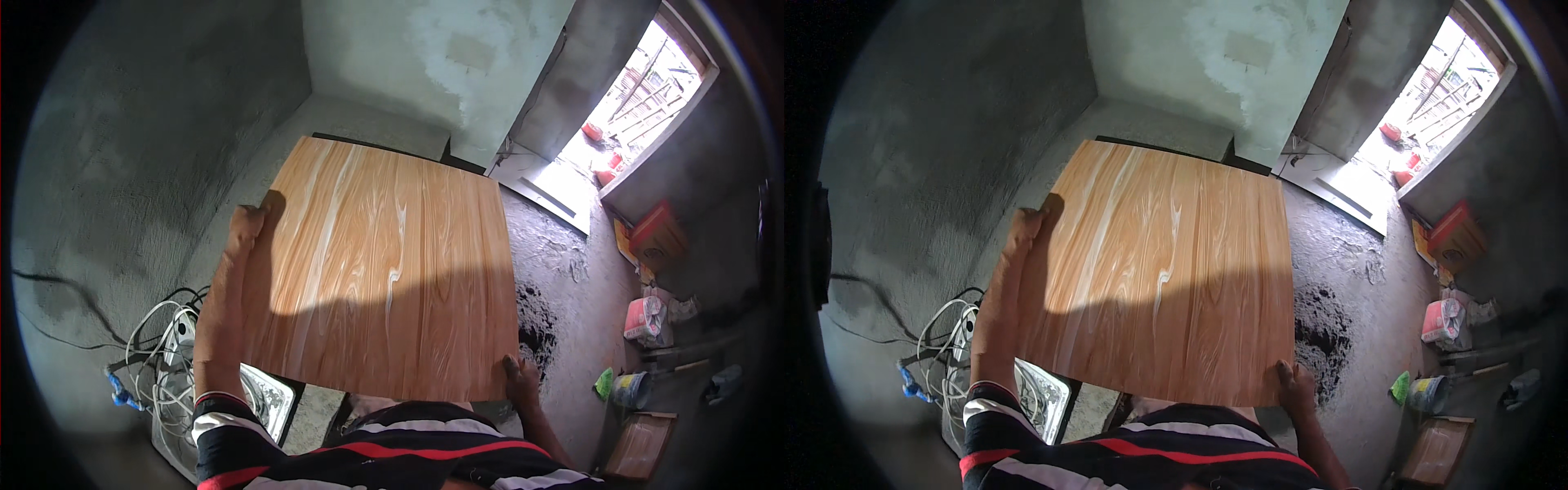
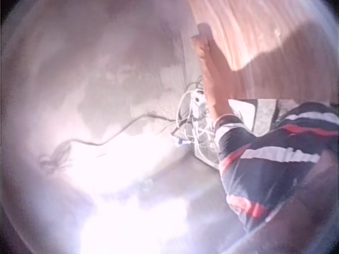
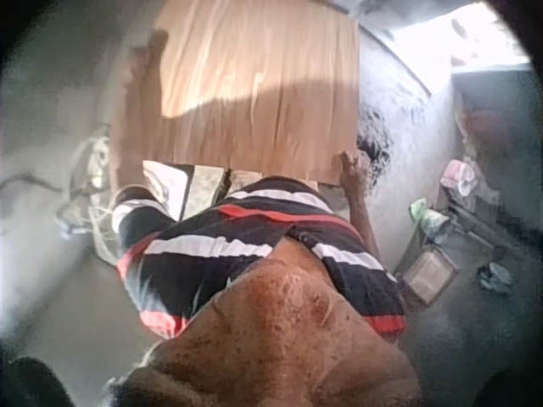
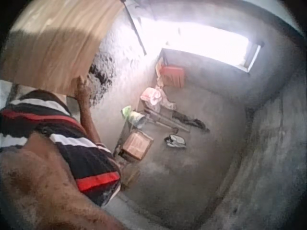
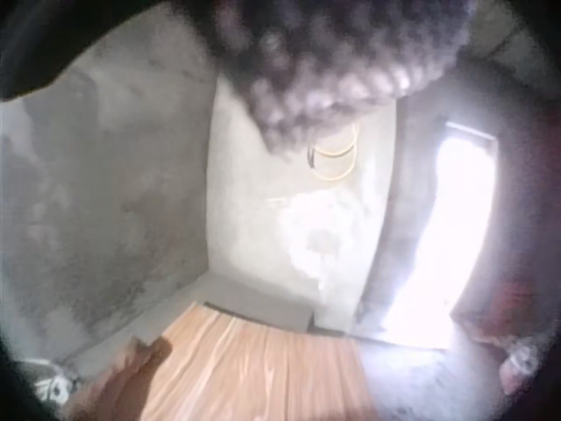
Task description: The person unpacks a tile from a cardboard box, positions it on a countertop, and measures and marks the tile using a tape measure and a pencil.
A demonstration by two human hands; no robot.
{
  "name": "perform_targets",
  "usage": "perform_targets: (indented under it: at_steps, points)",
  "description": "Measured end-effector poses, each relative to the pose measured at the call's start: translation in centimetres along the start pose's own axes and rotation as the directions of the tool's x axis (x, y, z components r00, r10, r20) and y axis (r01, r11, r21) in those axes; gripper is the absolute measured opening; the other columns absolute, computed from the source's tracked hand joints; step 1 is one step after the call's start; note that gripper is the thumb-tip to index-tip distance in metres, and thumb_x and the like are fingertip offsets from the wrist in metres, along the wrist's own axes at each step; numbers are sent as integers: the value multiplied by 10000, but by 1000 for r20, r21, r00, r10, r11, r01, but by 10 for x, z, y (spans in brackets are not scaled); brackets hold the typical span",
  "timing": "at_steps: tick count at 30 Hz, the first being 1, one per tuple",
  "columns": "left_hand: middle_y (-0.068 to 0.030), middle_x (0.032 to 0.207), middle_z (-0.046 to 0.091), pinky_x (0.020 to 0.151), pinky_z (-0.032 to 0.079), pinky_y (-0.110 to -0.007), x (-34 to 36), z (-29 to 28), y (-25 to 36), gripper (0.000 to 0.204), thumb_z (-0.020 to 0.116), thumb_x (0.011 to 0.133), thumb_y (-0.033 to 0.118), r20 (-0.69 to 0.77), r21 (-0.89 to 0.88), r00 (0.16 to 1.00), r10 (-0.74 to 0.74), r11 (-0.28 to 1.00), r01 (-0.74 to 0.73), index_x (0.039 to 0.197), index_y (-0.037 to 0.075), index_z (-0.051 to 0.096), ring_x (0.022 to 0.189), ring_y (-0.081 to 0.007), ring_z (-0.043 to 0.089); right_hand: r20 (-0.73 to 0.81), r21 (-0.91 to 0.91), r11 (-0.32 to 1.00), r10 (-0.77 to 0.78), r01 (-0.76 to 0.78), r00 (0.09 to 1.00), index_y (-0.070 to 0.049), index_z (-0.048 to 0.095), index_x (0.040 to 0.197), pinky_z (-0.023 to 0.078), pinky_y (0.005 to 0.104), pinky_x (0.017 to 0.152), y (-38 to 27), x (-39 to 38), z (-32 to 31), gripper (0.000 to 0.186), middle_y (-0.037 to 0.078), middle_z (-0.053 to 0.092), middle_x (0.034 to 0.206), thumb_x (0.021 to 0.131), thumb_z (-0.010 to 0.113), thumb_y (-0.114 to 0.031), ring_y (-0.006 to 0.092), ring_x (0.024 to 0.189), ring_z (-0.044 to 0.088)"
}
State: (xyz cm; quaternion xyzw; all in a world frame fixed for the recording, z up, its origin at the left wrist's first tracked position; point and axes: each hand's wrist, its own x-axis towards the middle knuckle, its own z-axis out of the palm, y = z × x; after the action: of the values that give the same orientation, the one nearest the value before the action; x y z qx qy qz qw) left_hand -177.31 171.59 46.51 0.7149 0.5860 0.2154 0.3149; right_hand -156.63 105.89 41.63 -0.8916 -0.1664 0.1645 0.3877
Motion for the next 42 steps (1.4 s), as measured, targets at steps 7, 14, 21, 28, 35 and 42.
perform_targets:
  at_steps: [7,14,21,28,35,42]
  points:
    - [-59,650,563,612,468,-363,62,15,-92,389,745,950,283,-100,-383,734,671,655,-651,703,-6,662,605,-171,428,-21,16,998,-61,62,998,47,653,823,475,452,639,-20,-10,15,443,214,652,714,1003,633,-357,285,649,624]
    - [-21,755,486,737,458,-328,129,31,-112,380,617,1021,428,-221,-724,96,971,-97,-683,802,118,620,694,-171,443,22,161,979,122,-124,992,24,677,902,484,373,636,-29,-23,31,404,85,651,726,1015,635,-361,139,687,588]
    - [-75,1013,521,894,438,-377,159,39,-114,387,612,1019,457,12,-721,268,963,194,-665,1051,73,577,932,-217,483,183,308,884,307,-351,934,-2,664,1034,502,315,732,-68,-38,48,358,37,672,932,1083,533,-332,109,815,596]
    - [-130,1271,556,1050,418,-426,166,13,-99,543,608,1016,486,284,-692,309,908,417,-589,1300,29,534,1171,-262,523,255,530,699,408,-479,877,13,666,1106,526,323,764,-74,-38,57,420,66,684,977,1088,532,-385,142,865,645]
    - [-190,1481,552,1180,396,-497,85,-31,-50,838,641,975,568,646,277,754,-115,957,-91,1526,-26,428,1363,-341,531,237,529,685,447,-501,862,27,662,1134,539,327,783,-70,-36,56,473,80,686,1001,1077,545,-428,158,884,659]
    - [-322,1384,564,1015,566,-452,-27,-158,-55,1040,796,794,630,606,470,735,-305,882,-21,1454,-96,454,1207,-357,661,385,576,602,396,-552,834,44,616,1215,573,378,813,-81,-38,56,458,115,683,1078,1085,539,-388,211,941,686]
